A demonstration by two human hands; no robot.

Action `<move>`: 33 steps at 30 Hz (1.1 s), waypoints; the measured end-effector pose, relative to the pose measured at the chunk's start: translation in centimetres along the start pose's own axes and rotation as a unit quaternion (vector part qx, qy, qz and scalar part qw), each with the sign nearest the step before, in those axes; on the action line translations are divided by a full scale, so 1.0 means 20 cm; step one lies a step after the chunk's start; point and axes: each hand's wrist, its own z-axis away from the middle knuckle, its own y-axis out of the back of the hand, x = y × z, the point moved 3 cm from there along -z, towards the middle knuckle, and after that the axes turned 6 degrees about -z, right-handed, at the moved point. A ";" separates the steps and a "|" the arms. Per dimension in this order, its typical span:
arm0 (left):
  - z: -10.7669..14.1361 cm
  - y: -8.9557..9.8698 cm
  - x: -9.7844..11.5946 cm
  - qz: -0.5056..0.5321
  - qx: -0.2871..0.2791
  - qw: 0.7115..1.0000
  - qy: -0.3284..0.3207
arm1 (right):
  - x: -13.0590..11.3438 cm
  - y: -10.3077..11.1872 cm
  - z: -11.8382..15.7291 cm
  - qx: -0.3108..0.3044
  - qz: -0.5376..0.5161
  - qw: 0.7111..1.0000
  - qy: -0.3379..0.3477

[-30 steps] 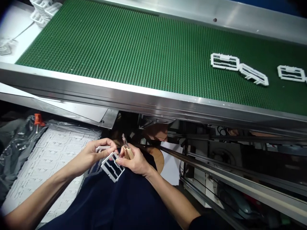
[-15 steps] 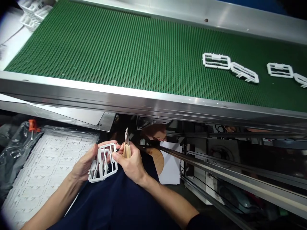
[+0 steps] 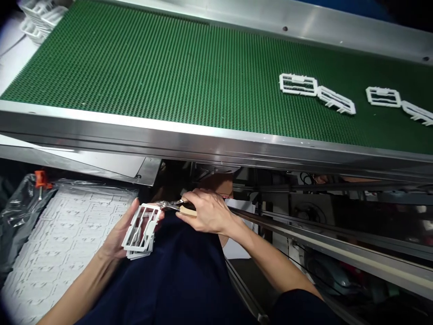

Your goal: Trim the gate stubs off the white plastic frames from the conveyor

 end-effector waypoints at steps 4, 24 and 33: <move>0.01 -0.01 0.01 -0.044 0.019 0.999 -0.005 | 0.00 0.02 -0.01 -0.025 0.069 0.997 0.027; 0.02 -0.01 0.01 -0.100 0.017 0.994 -0.042 | 0.01 0.02 -0.03 -0.047 -0.044 0.998 0.000; 0.10 -0.08 0.12 -0.545 0.107 0.748 -0.364 | -0.01 -0.08 -0.05 0.049 -0.326 0.940 -0.092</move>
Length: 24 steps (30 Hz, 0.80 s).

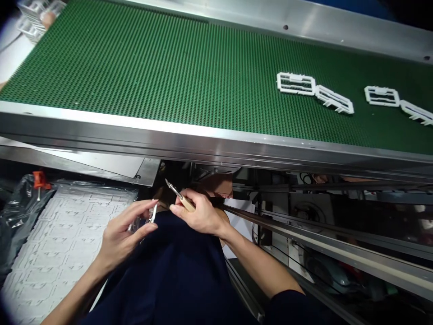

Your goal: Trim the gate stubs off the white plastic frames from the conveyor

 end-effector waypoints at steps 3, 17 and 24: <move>0.01 -0.01 0.03 -0.070 0.018 0.994 -0.078 | -0.01 -0.04 -0.01 0.006 -0.041 0.999 0.020; 0.03 -0.04 -0.05 -0.001 0.044 0.999 -0.023 | 0.11 -0.09 -0.11 0.033 0.047 0.998 -0.020; 0.09 -0.11 -0.24 0.341 0.057 0.898 0.270 | 0.17 -0.29 -0.57 0.057 0.329 0.937 0.105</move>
